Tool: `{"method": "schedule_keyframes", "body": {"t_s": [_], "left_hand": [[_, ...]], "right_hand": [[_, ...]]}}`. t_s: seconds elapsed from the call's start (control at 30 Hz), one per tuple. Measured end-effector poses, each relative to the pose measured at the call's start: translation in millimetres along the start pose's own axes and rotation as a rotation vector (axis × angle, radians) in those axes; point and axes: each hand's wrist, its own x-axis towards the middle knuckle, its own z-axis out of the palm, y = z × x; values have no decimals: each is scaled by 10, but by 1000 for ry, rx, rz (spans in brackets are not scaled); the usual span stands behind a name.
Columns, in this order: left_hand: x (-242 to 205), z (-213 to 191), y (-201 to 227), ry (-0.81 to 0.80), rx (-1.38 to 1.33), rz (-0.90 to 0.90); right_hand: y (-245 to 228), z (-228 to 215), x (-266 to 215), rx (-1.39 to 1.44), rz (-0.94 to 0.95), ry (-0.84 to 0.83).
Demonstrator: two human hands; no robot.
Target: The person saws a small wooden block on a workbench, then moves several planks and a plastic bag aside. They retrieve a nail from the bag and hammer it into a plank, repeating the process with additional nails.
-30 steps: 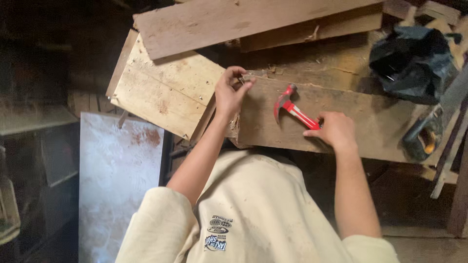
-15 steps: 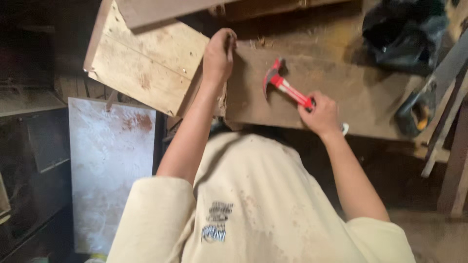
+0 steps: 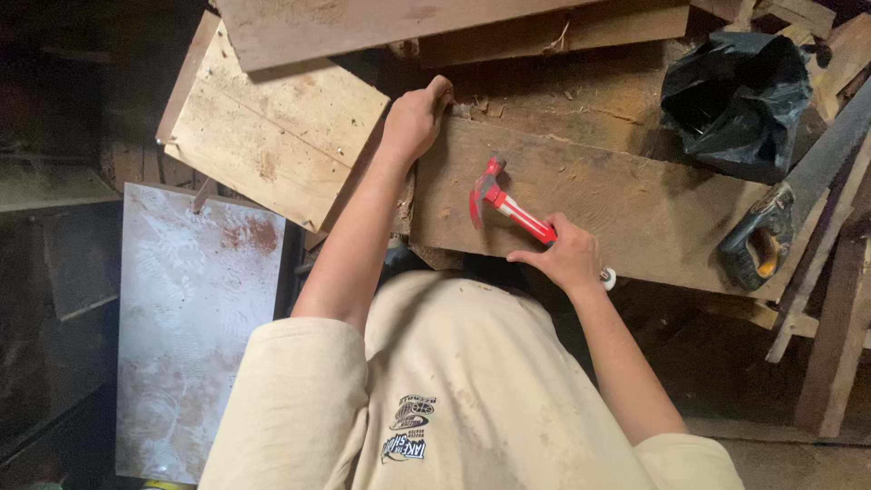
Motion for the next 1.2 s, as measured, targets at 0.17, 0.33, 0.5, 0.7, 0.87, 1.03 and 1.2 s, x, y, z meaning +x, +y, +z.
{"method": "schedule_keyframes", "body": {"t_s": [0.17, 0.33, 0.5, 0.7, 0.87, 1.03, 1.2], "left_hand": [[-25, 36, 5, 60, 46, 94], [9, 30, -11, 14, 43, 97], [4, 14, 39, 58, 12, 109], [-17, -209, 170, 300, -246, 164], [-353, -313, 307, 169, -500, -170], [-481, -193, 502, 242, -274, -57], [-495, -175, 563, 294, -123, 103]], "right_hand": [[-24, -11, 19, 44, 31, -8], [-46, -28, 51, 86, 74, -25], [-9, 2, 36, 71, 58, -26], [33, -13, 59, 152, 45, 10], [-95, -71, 111, 333, 80, 26], [-359, -189, 160, 533, 226, -107], [-568, -353, 162, 628, 208, -94]]}}
